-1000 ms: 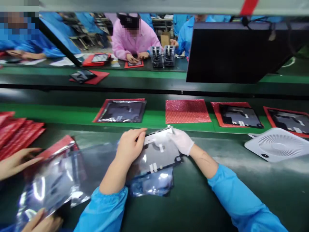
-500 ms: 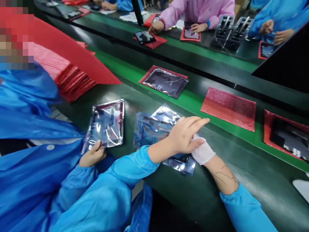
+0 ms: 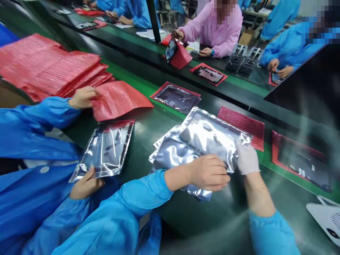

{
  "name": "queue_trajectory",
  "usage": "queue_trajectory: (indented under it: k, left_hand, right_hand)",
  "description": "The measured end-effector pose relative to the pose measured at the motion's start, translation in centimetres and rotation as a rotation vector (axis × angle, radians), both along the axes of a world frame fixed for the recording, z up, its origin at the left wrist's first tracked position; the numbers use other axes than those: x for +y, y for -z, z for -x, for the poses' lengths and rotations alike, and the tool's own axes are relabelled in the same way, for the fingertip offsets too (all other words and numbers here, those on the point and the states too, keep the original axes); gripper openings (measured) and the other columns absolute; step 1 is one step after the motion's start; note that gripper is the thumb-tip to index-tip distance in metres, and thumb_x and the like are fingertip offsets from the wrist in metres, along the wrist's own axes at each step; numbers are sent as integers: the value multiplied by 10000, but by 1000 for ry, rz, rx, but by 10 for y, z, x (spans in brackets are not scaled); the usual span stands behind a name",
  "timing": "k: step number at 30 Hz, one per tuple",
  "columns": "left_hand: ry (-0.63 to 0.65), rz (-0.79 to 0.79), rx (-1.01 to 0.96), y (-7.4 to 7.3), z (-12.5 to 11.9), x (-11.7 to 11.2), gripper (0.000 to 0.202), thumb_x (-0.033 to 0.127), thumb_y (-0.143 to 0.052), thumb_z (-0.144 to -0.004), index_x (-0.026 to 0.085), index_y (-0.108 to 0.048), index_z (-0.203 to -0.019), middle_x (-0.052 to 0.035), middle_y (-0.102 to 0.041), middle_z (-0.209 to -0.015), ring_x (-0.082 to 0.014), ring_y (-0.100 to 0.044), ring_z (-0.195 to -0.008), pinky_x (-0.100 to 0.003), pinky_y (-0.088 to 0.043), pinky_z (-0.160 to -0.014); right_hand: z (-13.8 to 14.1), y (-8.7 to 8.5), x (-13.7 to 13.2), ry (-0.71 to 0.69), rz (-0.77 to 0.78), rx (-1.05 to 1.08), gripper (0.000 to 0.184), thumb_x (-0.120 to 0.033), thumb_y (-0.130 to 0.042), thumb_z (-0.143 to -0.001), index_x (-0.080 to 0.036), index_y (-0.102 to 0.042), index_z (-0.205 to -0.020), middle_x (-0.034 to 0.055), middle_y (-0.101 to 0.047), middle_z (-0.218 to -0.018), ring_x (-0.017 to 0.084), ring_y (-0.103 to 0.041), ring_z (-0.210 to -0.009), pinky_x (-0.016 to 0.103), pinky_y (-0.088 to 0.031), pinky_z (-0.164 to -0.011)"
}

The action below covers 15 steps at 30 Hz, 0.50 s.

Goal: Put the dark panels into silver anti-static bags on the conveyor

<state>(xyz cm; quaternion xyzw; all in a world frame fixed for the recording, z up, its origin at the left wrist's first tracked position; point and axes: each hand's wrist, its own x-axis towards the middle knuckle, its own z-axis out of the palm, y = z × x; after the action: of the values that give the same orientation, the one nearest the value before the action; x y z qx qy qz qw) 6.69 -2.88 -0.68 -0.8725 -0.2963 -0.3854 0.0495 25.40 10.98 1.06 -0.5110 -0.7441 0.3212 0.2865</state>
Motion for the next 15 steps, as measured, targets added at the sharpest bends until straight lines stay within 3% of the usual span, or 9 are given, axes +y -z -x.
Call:
queue_trajectory:
  k: [2,5,7,9,12,15]
  left_hand:
    - [-53,115,23,2,-3,4,185,322,-610,-1051,206,-745,-1105,-83,-762,-1039,-230,-698,-1029,-397,-535,-956]
    - [-291,319,13,7,-2,11,297,337,-636,-1047,164,-690,-1283,-157,-722,-1252,-318,-638,-1254,-508,-509,-1078]
    - [-397,402,-19,11,1,15,344,350,-648,-1047,157,-661,-1332,-173,-696,-1314,-344,-606,-1312,-555,-489,-1120]
    - [-418,446,-38,13,5,16,295,325,-638,-1054,165,-670,-1300,-157,-698,-1313,-328,-617,-1289,-542,-492,-1125]
    - [-461,502,-52,19,7,15,282,287,-666,-1032,161,-680,-1285,-148,-706,-1292,-328,-633,-1232,-531,-515,-1085]
    - [-476,589,-68,25,6,15,304,290,-735,-995,168,-698,-1272,-130,-734,-1219,-328,-654,-1167,-518,-532,-1033]
  right_hand:
    - [-27,-5,35,159,102,110,457,-678,-618,-949,-230,-689,-894,60,-645,-770,228,-601,-702,330,-505,-600]
    - [-61,4,73,372,254,447,510,-752,-586,-910,-260,-587,-1042,65,-713,-917,177,-581,-602,279,-448,-480]
    - [-71,16,83,465,271,638,575,-765,-653,-828,-279,-509,-1099,56,-736,-989,157,-615,-599,257,-473,-491]
    - [-69,25,81,488,253,713,668,-725,-765,-715,-276,-498,-1131,39,-744,-977,143,-621,-593,243,-481,-514]
    - [-49,30,65,372,178,441,623,-705,-697,-762,-223,-604,-1144,41,-742,-858,139,-544,-535,263,-438,-514]
    - [-26,24,45,134,137,25,427,-596,-565,-867,-217,-725,-981,65,-762,-818,205,-640,-682,333,-519,-690]
